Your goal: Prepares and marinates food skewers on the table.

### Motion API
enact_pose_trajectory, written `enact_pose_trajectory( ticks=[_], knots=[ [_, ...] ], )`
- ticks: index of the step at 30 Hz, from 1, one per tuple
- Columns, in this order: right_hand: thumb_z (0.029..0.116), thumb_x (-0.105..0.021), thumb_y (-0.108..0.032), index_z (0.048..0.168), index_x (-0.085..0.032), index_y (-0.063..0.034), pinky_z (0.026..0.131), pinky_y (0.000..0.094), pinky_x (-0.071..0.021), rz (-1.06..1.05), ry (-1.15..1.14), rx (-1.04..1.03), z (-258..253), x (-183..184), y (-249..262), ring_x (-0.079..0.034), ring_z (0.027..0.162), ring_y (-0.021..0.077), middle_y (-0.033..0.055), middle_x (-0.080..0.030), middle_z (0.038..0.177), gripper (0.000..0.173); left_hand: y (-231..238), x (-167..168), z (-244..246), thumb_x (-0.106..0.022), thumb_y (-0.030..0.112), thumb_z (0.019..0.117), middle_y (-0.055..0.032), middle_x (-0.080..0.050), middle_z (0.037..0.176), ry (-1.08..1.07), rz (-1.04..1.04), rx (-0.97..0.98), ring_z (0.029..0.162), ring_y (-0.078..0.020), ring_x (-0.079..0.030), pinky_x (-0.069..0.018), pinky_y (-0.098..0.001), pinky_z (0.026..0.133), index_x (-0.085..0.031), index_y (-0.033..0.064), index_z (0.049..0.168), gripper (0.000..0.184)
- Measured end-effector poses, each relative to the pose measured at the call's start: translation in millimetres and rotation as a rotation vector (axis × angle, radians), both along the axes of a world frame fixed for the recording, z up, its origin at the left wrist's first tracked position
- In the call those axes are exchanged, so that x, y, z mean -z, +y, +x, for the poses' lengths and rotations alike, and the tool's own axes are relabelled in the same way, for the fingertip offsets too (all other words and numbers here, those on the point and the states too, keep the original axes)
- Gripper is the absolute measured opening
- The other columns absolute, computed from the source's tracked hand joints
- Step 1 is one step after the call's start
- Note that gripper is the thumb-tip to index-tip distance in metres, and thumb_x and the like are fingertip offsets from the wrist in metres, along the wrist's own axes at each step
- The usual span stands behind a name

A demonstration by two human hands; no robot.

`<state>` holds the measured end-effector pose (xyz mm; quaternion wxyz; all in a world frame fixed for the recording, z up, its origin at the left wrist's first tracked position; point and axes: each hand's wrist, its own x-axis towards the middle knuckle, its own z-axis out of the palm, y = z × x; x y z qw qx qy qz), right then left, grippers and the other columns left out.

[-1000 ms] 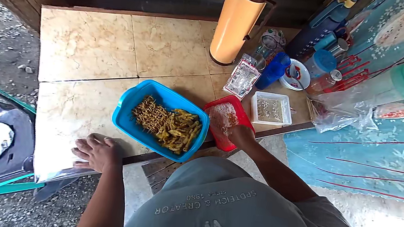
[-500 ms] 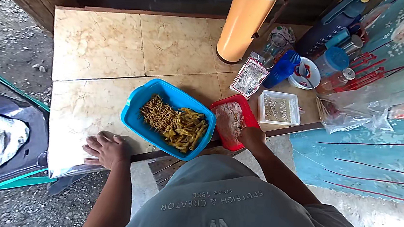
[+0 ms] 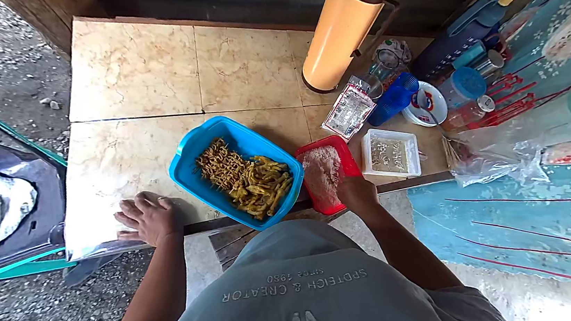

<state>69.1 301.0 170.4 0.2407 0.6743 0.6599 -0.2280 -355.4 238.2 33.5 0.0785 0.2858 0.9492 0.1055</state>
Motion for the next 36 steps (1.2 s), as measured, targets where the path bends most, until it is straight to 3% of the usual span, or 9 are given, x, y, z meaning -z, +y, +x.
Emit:
enact_pose_trajectory(
  ticks=[5,8,13,17,20,29,36],
  knots=[
    [0.102,-0.058,-0.018,0.124,-0.074,-0.0101,0.098,0.0599,-0.0514,0.022,-0.021,0.033,10,-4,-1,-0.061,0.126,0.0372,0.0156,-0.066,0.133,0.028,0,0,0,-0.037,0.044,0.1049,-0.0117,-0.026,0.169,0.001,-0.004,-0.007,0.158,-0.0366,-0.017,-0.0133,-0.0707,0.119,-0.044,0.0203,0.155,0.056],
    [0.1028,-0.058,-0.015,0.12,-0.077,-0.0115,0.096,0.0594,-0.0524,0.171,0.094,0.024,9,7,-5,-0.062,0.124,0.0368,0.0148,-0.067,0.129,0.026,0,1,-1,-0.036,0.044,0.1053,-0.0124,-0.025,0.17,0.008,-0.014,-0.002,0.158,-0.037,-0.016,-0.0128,-0.0707,0.119,-0.043,0.02,0.156,0.057],
    [0.1013,-0.06,-0.017,0.11,-0.078,-0.007,0.093,0.0614,-0.053,0.108,0.065,-0.058,5,23,0,-0.059,0.127,0.0391,0.0159,-0.066,0.131,0.023,-1,-2,0,-0.037,0.043,0.1059,-0.0132,-0.025,0.169,-0.008,0.001,-0.007,0.158,-0.0373,-0.016,-0.0124,-0.0708,0.119,-0.044,0.0193,0.155,0.055],
    [0.1003,-0.064,-0.02,0.115,-0.076,-0.0057,0.092,0.0615,-0.0535,0.167,0.009,0.022,15,25,3,-0.06,0.126,0.0402,0.017,-0.065,0.132,0.024,-1,-2,0,-0.036,0.044,0.1061,-0.014,-0.025,0.169,0.002,-0.002,0.0,0.158,-0.0382,-0.016,-0.013,-0.0715,0.119,-0.043,0.0195,0.156,0.056],
    [0.0992,-0.065,-0.02,0.113,-0.077,-0.0075,0.091,0.0603,-0.0543,0.202,0.045,-0.035,15,32,2,-0.06,0.125,0.0388,0.0157,-0.066,0.13,0.023,-2,1,-2,-0.036,0.044,0.1062,-0.0139,-0.026,0.169,0.016,-0.008,0.006,0.158,-0.0387,-0.017,-0.0134,-0.0719,0.118,-0.043,0.0193,0.156,0.056],
    [0.0975,-0.059,-0.006,0.106,-0.077,-0.0016,0.088,0.0611,-0.0544,0.093,-0.095,-0.003,4,29,7,-0.06,0.124,0.0398,0.0152,-0.065,0.134,0.02,-2,-4,1,-0.036,0.044,0.1059,-0.0134,-0.025,0.169,0.005,-0.028,0.004,0.158,-0.0386,-0.016,-0.0136,-0.0713,0.119,-0.042,0.0188,0.157,0.057],
    [0.101,-0.055,-0.009,0.11,-0.075,-0.0008,0.092,0.0597,-0.0523,-0.024,-0.012,-0.212,-11,12,-6,-0.059,0.125,0.0396,0.0174,-0.065,0.132,0.023,0,-7,3,-0.037,0.043,0.1055,-0.0139,-0.024,0.17,-0.016,-0.01,-0.003,0.158,-0.038,-0.015,-0.0122,-0.0711,0.119,-0.043,0.0191,0.156,0.056]
  ],
)
